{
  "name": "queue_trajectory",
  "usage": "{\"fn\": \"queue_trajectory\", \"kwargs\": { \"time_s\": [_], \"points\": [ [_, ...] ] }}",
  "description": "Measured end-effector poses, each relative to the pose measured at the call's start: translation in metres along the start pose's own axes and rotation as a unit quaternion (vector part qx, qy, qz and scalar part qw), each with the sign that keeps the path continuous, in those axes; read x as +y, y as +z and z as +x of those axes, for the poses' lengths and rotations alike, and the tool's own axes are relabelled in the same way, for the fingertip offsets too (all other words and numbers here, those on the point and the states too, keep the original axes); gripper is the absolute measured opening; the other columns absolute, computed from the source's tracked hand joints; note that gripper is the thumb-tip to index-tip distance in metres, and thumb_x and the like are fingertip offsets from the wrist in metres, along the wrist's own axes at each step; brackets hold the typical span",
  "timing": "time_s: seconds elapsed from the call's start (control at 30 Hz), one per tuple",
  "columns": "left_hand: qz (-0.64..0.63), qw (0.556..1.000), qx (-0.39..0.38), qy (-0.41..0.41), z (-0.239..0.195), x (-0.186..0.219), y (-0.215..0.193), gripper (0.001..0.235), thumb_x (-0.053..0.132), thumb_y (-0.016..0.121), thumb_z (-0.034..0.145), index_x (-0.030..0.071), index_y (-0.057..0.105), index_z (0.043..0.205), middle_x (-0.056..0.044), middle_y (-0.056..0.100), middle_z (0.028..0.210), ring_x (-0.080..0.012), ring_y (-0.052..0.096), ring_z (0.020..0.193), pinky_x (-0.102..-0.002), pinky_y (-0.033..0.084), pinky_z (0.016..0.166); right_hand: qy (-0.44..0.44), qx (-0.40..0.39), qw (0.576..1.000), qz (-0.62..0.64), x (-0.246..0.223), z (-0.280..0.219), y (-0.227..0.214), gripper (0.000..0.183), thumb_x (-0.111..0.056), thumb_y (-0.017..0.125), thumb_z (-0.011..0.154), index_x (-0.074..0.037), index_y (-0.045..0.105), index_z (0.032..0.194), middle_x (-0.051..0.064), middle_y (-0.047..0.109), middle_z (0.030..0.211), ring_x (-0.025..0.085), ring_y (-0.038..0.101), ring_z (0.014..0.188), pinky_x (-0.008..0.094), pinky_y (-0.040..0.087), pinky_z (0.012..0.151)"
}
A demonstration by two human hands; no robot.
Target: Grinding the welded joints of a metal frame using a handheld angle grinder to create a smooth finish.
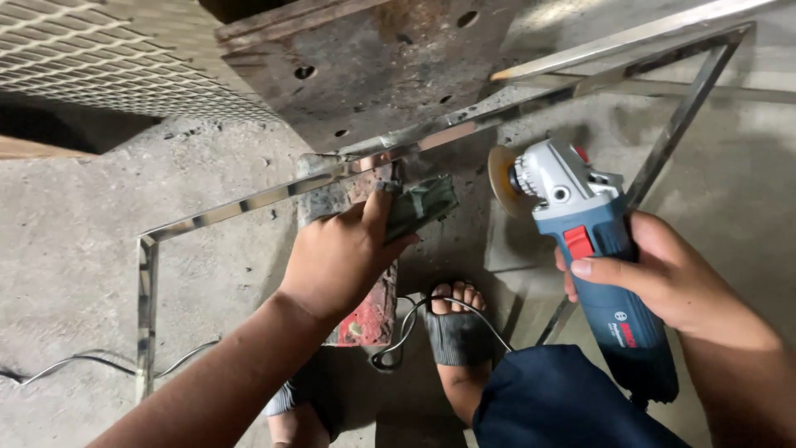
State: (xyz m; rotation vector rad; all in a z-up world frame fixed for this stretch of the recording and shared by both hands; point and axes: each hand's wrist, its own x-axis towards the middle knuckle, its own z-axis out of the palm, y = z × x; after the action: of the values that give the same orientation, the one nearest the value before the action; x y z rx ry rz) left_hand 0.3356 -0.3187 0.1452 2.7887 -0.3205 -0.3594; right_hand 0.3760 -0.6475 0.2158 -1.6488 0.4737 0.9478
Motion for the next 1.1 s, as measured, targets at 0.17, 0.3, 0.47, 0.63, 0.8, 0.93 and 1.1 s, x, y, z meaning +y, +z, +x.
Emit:
{"fn": "queue_trajectory", "kwargs": {
  "time_s": [0.17, 0.3, 0.47, 0.63, 0.8, 0.93, 1.1],
  "points": [
    [0.002, 0.999, -0.051, 0.001, 0.009, 0.003, -0.001, 0.048, 0.055, 0.068, 0.098, 0.013, 0.049, 0.112, -0.005, 0.072, 0.084, -0.0335, 0.07, 0.053, -0.049, 0.055, 0.038, -0.01, -0.056, 0.998, 0.029, 0.01, 0.011, -0.009, 0.035, -0.008, 0.072, 0.077, 0.01, 0.066, 0.105, 0.027, 0.073, 0.084, 0.039, 0.069, 0.06, 0.049, 0.059, 0.056],
    [0.01, 0.999, -0.05, 0.006, 0.008, 0.001, 0.004, 0.047, 0.053, 0.069, 0.097, 0.013, 0.05, 0.112, -0.004, 0.07, 0.086, -0.0317, 0.069, 0.052, -0.046, 0.053, 0.037, 0.007, -0.069, 0.997, 0.04, 0.011, 0.017, -0.005, 0.037, -0.007, 0.072, 0.075, 0.013, 0.066, 0.106, 0.027, 0.071, 0.083, 0.039, 0.069, 0.057, 0.048, 0.057, 0.051],
    [0.036, 0.998, -0.042, 0.008, 0.011, 0.004, 0.003, 0.05, 0.058, 0.066, 0.098, 0.012, 0.052, 0.114, -0.003, 0.07, 0.088, -0.0279, 0.07, 0.05, -0.043, 0.053, 0.036, 0.029, -0.065, 0.997, 0.032, 0.011, 0.02, 0.001, 0.034, -0.006, 0.074, 0.074, 0.015, 0.068, 0.099, 0.03, 0.073, 0.077, 0.04, 0.07, 0.058, 0.049, 0.059, 0.051],
    [0.049, 0.998, -0.026, 0.007, 0.015, 0.006, 0.004, 0.051, 0.06, 0.069, 0.095, 0.013, 0.053, 0.109, -0.002, 0.071, 0.085, -0.0272, 0.069, 0.049, -0.042, 0.051, 0.034, 0.017, -0.074, 0.996, 0.037, 0.008, 0.023, 0.001, 0.033, -0.006, 0.074, 0.075, 0.015, 0.066, 0.099, 0.03, 0.074, 0.081, 0.04, 0.071, 0.057, 0.049, 0.059, 0.052],
    [0.068, 0.998, 0.018, 0.003, 0.016, 0.006, 0.006, 0.058, 0.062, 0.073, 0.091, 0.012, 0.055, 0.115, -0.002, 0.071, 0.085, -0.0313, 0.069, 0.048, -0.044, 0.05, 0.033, 0.026, -0.074, 0.997, 0.029, 0.004, 0.025, 0.003, 0.035, -0.007, 0.074, 0.073, 0.014, 0.067, 0.1, 0.03, 0.074, 0.08, 0.04, 0.07, 0.058, 0.048, 0.059, 0.052],
    [0.07, 0.998, 0.005, -0.002, 0.019, 0.005, 0.005, 0.057, 0.064, 0.071, 0.093, 0.013, 0.052, 0.113, -0.001, 0.071, 0.082, -0.0299, 0.069, 0.048, -0.042, 0.049, 0.033, 0.048, -0.052, 0.997, 0.037, 0.0, 0.024, 0.006, 0.033, -0.002, 0.072, 0.075, 0.015, 0.066, 0.103, 0.03, 0.073, 0.087, 0.042, 0.069, 0.063, 0.05, 0.057, 0.054],
    [0.077, 0.997, 0.005, 0.005, 0.021, 0.005, -0.001, 0.059, 0.061, 0.069, 0.094, 0.012, 0.053, 0.123, -0.003, 0.07, 0.082, -0.0289, 0.067, 0.046, -0.042, 0.048, 0.031, 0.043, -0.064, 0.996, 0.037, 0.001, 0.029, 0.006, 0.034, -0.002, 0.073, 0.074, 0.014, 0.065, 0.103, 0.031, 0.073, 0.087, 0.043, 0.069, 0.061, 0.051, 0.058, 0.054]
  ]
}}
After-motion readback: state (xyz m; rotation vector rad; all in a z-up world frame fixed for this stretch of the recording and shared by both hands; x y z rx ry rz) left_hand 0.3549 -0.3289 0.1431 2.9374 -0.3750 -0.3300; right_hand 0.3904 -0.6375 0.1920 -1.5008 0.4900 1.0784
